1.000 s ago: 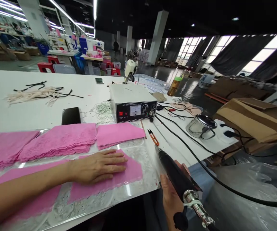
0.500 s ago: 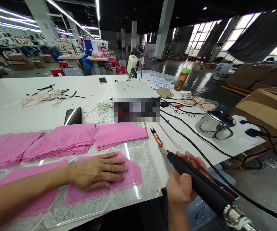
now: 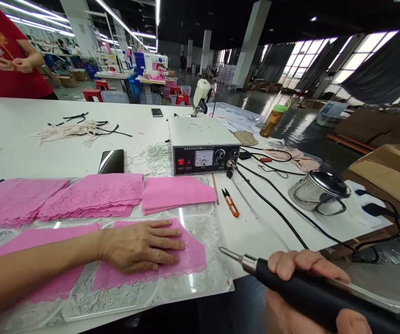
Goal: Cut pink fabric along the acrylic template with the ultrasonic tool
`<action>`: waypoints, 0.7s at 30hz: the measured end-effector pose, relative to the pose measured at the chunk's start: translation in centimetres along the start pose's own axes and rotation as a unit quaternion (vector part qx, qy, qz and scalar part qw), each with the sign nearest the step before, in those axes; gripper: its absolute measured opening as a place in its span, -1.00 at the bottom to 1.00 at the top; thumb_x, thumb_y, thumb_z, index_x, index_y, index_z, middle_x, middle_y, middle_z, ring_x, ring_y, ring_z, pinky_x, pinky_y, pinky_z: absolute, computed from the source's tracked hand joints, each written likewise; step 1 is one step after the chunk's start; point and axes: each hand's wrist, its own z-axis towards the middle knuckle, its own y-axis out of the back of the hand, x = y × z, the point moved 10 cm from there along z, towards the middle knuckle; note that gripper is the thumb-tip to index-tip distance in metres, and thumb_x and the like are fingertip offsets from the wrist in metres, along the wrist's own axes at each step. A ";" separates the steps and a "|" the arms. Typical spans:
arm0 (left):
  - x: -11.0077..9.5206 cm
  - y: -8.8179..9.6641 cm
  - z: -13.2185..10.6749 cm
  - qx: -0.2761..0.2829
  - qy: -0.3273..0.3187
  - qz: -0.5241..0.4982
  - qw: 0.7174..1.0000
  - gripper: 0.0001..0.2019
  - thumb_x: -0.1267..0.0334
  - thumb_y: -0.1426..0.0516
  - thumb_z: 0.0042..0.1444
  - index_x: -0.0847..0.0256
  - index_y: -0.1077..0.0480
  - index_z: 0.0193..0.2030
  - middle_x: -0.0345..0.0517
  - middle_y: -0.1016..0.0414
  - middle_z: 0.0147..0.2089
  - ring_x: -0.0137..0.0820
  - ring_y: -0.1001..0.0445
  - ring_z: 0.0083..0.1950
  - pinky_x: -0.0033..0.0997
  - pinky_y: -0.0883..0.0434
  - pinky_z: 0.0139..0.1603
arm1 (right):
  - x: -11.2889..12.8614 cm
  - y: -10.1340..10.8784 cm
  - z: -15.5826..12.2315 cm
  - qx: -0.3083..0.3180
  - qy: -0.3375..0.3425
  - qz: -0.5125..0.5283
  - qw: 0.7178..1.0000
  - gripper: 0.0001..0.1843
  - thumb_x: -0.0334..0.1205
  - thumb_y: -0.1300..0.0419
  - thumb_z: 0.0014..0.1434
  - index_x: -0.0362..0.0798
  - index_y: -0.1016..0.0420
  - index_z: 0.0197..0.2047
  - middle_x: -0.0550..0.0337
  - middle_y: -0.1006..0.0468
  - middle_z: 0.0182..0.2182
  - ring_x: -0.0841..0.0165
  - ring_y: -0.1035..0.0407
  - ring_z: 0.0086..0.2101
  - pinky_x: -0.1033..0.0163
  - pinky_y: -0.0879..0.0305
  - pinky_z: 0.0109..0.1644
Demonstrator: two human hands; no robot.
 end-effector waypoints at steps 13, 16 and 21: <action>0.0 0.4 0.0 -0.028 -0.001 -0.027 0.999 -0.63 0.19 0.03 0.36 0.06 -0.37 0.23 -0.12 -0.31 0.34 -0.22 -0.12 0.44 -0.14 0.08 0.50 | -0.1 -3.6 -3.1 0.093 -0.056 -0.043 0.993 -0.70 0.09 0.01 0.17 0.05 -0.34 -0.31 0.24 -0.08 -0.40 0.39 -0.07 -0.48 0.18 -0.15 -0.48; 0.0 0.4 0.0 -0.029 -0.002 -0.026 0.999 -0.63 0.20 0.03 0.36 0.06 -0.37 0.23 -0.12 -0.31 0.33 -0.22 -0.11 0.44 -0.13 0.08 0.49 | -0.1 -3.7 -3.1 0.096 -0.059 -0.038 0.993 -0.71 0.08 -0.03 0.15 0.05 -0.35 -0.30 0.25 -0.09 -0.40 0.39 -0.07 -0.49 0.18 -0.14 -0.50; -0.1 0.2 0.0 -0.015 -0.005 -0.018 1.000 -0.63 0.20 0.02 0.36 0.10 -0.37 0.23 -0.10 -0.29 0.35 -0.21 -0.08 0.46 -0.14 0.10 0.50 | -0.4 -3.7 -2.9 0.100 -0.060 -0.036 0.993 -0.69 0.11 -0.07 0.12 0.04 -0.36 -0.31 0.26 -0.09 -0.41 0.40 -0.07 -0.51 0.19 -0.14 -0.51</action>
